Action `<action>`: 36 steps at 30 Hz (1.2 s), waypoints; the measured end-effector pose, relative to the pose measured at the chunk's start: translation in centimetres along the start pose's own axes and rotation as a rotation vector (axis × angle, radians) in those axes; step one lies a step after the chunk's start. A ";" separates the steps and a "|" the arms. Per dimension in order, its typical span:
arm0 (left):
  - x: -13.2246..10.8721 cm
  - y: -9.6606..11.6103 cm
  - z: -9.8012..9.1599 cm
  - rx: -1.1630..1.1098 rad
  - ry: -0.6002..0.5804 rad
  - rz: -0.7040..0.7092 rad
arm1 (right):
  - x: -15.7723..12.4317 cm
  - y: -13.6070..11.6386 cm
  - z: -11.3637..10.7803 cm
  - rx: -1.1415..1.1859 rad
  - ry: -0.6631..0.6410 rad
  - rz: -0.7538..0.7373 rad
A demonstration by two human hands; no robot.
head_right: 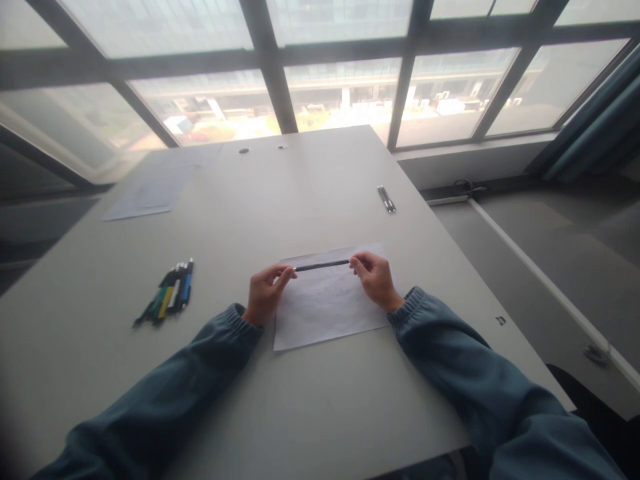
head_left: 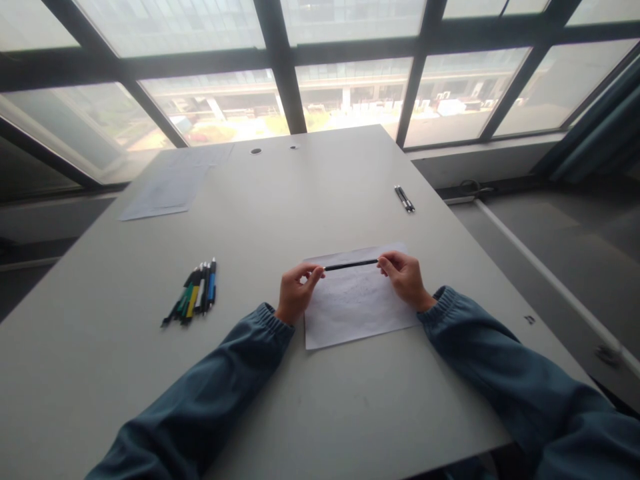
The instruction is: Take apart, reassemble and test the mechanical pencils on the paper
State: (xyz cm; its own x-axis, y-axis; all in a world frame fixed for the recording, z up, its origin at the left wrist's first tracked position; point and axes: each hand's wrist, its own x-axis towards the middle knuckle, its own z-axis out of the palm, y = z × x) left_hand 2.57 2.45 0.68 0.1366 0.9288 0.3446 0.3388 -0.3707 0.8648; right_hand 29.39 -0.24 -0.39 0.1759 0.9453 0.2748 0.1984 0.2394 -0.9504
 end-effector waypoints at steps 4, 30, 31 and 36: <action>0.0 0.2 0.0 0.005 -0.004 -0.002 | 0.0 0.0 0.0 -0.002 -0.007 -0.004; -0.1 0.4 -0.2 0.023 -0.043 -0.008 | -0.1 0.2 0.0 -0.013 -0.028 -0.001; 0.0 0.4 -0.2 0.024 -0.043 -0.009 | -0.1 0.1 0.0 -0.016 -0.028 -0.001; -0.1 0.4 -0.2 0.024 -0.047 -0.017 | -0.1 0.2 0.0 -0.013 -0.032 0.007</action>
State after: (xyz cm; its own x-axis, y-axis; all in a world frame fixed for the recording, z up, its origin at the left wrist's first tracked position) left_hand 2.55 2.25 1.05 0.1736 0.9341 0.3119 0.3639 -0.3551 0.8611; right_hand 29.43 -0.30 -0.66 0.1466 0.9534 0.2636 0.2095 0.2305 -0.9502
